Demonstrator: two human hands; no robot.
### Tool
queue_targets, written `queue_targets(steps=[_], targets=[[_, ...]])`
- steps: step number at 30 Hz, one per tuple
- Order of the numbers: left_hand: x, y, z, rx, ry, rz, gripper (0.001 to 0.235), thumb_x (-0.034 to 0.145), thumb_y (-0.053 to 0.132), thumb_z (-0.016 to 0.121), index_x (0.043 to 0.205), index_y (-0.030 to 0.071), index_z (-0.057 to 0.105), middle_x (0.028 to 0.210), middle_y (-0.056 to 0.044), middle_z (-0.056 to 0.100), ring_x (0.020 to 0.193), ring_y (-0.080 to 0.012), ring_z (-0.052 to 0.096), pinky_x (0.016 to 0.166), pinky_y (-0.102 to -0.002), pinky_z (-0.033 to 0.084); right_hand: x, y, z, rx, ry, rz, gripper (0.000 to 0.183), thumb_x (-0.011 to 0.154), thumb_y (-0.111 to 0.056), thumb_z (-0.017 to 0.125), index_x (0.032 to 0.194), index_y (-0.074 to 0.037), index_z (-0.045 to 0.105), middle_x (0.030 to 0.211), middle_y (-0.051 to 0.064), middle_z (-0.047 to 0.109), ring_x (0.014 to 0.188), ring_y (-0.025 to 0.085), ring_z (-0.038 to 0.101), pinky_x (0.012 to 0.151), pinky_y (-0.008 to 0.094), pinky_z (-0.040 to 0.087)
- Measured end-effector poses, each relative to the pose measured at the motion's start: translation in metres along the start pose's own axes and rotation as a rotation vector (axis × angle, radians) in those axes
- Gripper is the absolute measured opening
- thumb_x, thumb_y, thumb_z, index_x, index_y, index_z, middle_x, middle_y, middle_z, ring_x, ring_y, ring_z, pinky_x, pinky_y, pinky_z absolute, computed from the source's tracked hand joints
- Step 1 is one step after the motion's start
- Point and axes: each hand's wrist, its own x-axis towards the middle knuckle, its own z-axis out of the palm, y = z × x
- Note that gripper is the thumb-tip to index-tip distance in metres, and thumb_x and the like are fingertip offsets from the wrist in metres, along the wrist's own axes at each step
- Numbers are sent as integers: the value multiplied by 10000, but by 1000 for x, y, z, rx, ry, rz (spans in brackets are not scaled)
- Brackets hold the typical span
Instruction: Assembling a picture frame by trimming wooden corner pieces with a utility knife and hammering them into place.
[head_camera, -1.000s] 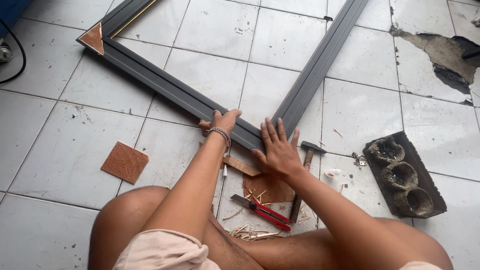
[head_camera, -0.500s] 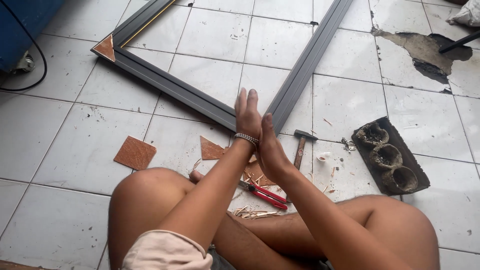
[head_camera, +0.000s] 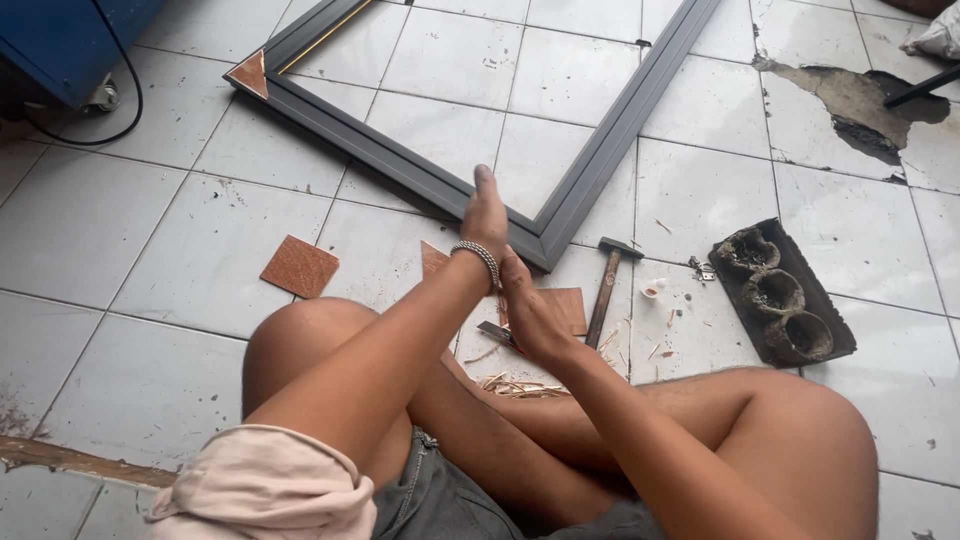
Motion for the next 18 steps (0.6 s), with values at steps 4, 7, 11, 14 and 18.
queue_targets(steps=[4,7,11,14,18], targets=[[20,14,-67,-194,204,147,806,800,672,150,1321,94,359,1409,-135,272,1317,-310,199,1087,-468,96,58,36,6,-345,164,17,555,818,-523,464,1299,-250,419,1163,40,577,1091,287,524,900,436,412],[9,10,-97,-418,179,286,734,804,659,179,1323,163,340,1427,-139,229,1325,-343,162,1064,-543,89,92,42,25,-806,167,57,449,812,-462,505,1193,-225,526,1012,14,641,958,217,606,749,371,501],[26,-3,-102,-898,236,-176,596,777,567,313,1245,200,359,1419,-57,224,1340,-312,93,1058,-514,101,151,78,55,-1257,96,-10,473,783,-353,571,1208,-160,490,1049,95,593,1035,291,500,780,504,372],[21,5,-93,-792,200,-166,522,803,524,318,1166,172,447,1396,-77,271,1342,-306,107,1061,-500,144,181,105,66,-1185,106,103,517,710,-314,649,1167,-155,466,1040,87,560,1000,286,494,747,498,368],[40,-1,-83,-531,295,-176,451,767,505,401,1056,196,557,1275,-27,438,1297,-248,249,977,-412,307,199,105,52,-819,139,128,202,730,-374,606,904,-274,618,888,3,649,913,275,608,666,444,475]])
